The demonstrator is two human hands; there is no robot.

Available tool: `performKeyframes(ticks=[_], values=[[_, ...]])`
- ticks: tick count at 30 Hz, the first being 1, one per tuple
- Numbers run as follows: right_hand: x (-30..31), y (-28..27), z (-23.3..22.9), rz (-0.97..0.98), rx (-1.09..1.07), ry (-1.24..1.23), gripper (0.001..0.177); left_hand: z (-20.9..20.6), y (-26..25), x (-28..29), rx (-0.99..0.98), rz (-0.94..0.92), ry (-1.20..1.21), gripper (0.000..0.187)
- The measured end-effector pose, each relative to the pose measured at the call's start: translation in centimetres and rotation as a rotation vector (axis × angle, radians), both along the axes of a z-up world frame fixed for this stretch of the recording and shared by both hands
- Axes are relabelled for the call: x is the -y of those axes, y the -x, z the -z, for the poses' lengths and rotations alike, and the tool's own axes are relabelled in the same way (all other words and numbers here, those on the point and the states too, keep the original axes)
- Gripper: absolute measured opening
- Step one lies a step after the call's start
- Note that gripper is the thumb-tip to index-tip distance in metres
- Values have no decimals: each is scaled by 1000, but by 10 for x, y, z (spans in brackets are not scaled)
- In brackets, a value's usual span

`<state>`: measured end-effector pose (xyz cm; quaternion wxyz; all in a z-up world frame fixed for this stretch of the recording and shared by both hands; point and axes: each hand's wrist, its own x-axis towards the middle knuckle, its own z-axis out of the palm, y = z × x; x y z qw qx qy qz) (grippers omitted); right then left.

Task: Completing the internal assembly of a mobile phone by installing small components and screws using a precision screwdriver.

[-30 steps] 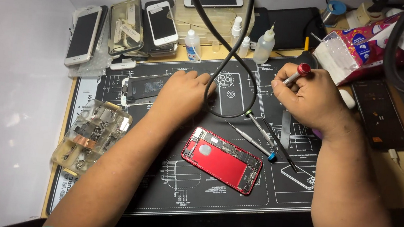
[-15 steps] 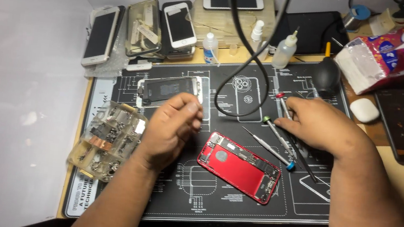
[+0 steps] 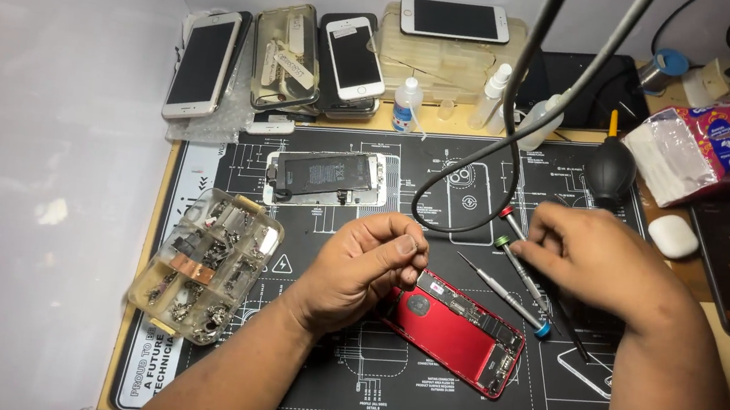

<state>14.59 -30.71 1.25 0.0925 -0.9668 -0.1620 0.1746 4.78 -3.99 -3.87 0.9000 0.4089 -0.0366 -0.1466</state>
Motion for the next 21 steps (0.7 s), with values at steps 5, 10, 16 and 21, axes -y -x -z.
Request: performKeyframes(ticks=[5,10,16,21], values=[[-7,6,7,-279,-75,-74,26,-3,-1,-1,-34,-13,-7,10],[-30,19,-9,-237,-176,32,22,18,-9,4,10,-163,-19,16],[-22,20,-21,-223,-178,-13,19,18,-12,-3,22,-212,-89,16],[21,2,-30,90,48,-181,18,18,-13,-10,2,-279,-139,15]])
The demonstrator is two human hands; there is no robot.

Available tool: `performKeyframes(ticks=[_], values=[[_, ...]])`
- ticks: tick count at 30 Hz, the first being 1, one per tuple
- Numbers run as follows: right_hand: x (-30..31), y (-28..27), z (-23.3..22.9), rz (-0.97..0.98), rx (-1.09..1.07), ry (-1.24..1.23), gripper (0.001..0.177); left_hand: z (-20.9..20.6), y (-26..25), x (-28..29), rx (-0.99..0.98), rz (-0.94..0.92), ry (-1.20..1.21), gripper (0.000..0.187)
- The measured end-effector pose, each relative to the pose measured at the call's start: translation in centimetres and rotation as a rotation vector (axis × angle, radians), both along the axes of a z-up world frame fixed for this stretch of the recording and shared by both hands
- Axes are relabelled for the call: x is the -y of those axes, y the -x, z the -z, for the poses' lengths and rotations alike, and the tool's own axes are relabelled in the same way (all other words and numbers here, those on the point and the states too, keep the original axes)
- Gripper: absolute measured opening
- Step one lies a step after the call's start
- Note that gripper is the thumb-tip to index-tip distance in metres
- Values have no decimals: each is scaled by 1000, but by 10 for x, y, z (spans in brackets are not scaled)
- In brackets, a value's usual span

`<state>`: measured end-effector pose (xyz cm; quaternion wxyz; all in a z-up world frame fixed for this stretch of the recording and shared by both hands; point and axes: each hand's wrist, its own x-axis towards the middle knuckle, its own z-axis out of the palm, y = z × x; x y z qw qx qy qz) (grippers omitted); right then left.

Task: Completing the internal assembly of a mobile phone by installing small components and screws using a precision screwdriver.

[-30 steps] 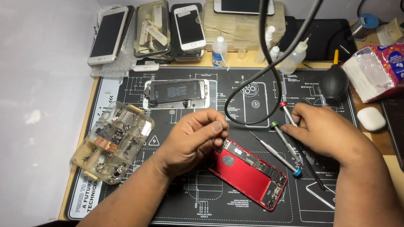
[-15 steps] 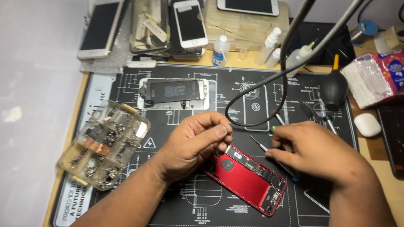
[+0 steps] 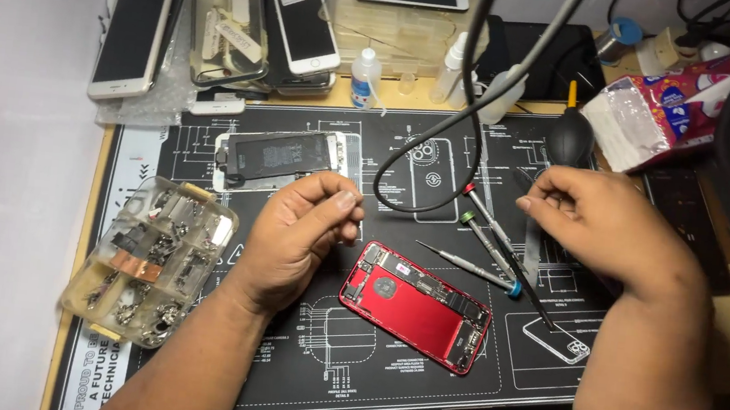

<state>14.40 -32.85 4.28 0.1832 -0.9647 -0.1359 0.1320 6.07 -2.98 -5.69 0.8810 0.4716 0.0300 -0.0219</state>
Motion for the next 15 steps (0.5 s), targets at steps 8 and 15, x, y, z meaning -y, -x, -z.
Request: performKeyframes(ticks=[8,15], values=[[2,-4,11,20,-112,34,22,-6,3,-3,-6,10,-78,16],[-40,6,17,-164,-91,167,21,-5,3,-1,23,23,-96,16]])
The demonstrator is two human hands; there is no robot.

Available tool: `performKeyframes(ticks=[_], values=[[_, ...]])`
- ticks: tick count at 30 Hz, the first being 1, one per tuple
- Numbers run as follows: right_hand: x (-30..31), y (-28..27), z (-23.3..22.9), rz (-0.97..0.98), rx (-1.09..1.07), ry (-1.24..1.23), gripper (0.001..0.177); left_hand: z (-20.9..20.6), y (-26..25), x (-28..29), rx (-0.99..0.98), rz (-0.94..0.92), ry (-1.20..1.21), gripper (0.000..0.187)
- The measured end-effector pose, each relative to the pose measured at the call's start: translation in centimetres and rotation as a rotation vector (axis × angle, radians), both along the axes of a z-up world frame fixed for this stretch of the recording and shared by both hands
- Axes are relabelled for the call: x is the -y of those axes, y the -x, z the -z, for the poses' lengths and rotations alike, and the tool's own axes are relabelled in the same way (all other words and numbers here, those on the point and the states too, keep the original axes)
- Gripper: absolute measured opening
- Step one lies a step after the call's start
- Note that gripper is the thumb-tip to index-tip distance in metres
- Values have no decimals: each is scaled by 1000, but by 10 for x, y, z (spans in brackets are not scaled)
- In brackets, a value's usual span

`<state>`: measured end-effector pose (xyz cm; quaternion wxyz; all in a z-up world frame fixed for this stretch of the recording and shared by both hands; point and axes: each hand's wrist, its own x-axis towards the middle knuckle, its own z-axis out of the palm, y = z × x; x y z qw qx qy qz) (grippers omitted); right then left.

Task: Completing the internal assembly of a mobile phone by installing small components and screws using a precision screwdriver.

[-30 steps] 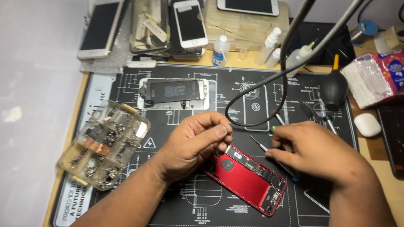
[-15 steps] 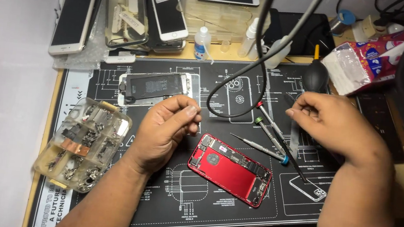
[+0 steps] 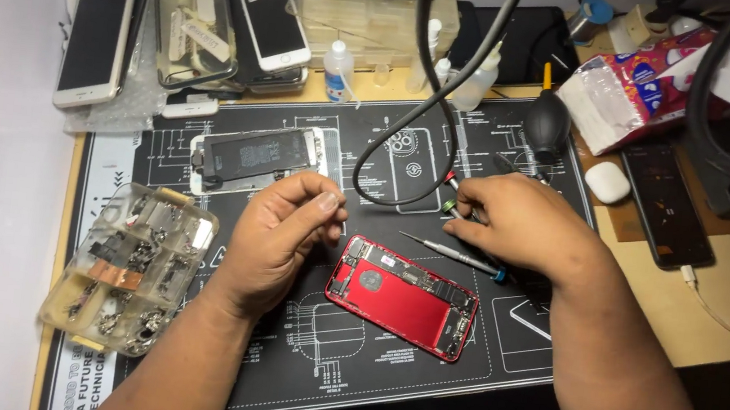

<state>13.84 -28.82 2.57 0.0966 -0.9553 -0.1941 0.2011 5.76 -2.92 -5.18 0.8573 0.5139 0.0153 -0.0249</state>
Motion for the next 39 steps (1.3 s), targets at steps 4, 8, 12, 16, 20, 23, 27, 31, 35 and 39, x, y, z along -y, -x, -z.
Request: performKeyframes(ticks=[4,8,12,16,20,23,27,31,35,39], values=[[8,-1,17,-35,-18,-46,22,-5,4,3,2,-8,2,17],[25,-3,18,230,190,-375,19,-12,1,-2,27,9,7,13],[20,9,10,375,221,-1089,14,-20,3,-3,9,46,-18,11],[10,30,15,36,359,-1332,11,-22,3,0,-4,74,-51,10],[-15,55,16,-4,140,-1434,23,-27,5,4,-46,132,-31,8],[-24,55,25,-175,153,-1391,18,-29,6,5,-39,156,-30,8],[-34,60,29,-239,207,-1351,19,-29,7,6,-31,173,-16,9],[-34,59,28,-252,200,-1336,18,-25,6,9,-14,190,6,9],[-33,59,32,-266,206,-1338,19,-25,7,9,-4,164,3,9],[-37,60,34,-286,149,-1374,18,-25,6,9,15,178,-37,8]])
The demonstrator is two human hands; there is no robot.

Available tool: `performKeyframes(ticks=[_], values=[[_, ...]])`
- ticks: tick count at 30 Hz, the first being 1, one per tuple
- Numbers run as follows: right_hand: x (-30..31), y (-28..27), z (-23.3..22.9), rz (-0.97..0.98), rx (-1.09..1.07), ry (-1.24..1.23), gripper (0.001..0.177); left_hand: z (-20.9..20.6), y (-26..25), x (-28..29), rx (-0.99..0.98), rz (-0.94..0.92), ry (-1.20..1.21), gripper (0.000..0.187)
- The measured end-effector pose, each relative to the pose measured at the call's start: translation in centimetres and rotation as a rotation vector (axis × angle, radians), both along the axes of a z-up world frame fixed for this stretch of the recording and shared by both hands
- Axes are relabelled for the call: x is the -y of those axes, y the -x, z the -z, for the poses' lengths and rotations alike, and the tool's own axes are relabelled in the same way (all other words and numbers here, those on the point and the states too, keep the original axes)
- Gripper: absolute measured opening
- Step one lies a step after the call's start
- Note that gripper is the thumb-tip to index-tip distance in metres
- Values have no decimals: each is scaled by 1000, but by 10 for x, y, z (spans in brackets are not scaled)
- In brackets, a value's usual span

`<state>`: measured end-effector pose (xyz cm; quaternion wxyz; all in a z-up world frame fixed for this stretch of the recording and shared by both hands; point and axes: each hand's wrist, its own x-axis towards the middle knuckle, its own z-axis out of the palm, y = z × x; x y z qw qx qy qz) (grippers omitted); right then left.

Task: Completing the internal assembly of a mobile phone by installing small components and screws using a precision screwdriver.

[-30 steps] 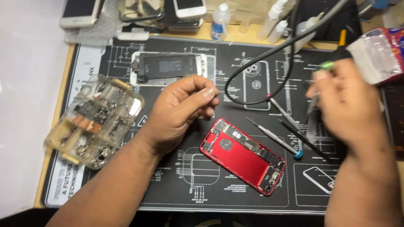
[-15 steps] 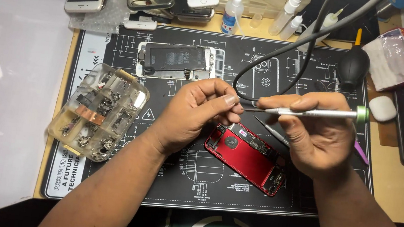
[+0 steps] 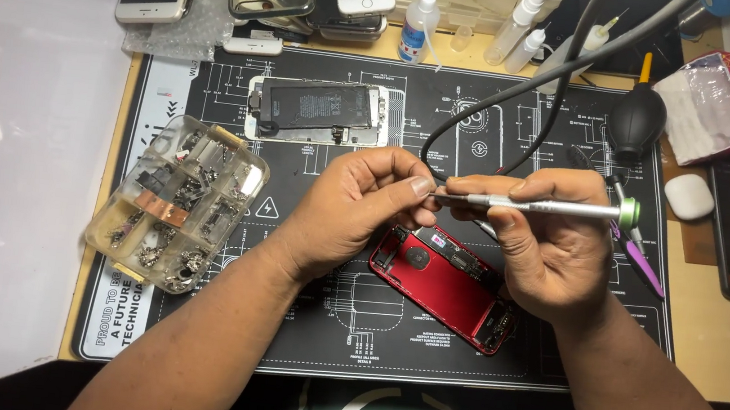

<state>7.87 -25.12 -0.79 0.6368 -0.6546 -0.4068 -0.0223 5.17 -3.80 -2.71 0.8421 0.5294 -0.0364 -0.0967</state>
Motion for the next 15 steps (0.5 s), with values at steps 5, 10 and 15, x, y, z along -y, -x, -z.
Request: performKeyframes(ticks=[5,10,15], values=[[-3,2,-2,10,25,-21,18,2,0,0,-21,-2,27,8],[-4,1,1,23,40,-36,19,3,1,1,-51,-8,49,8],[-4,3,1,39,7,-59,20,-1,1,0,-42,5,59,12]])
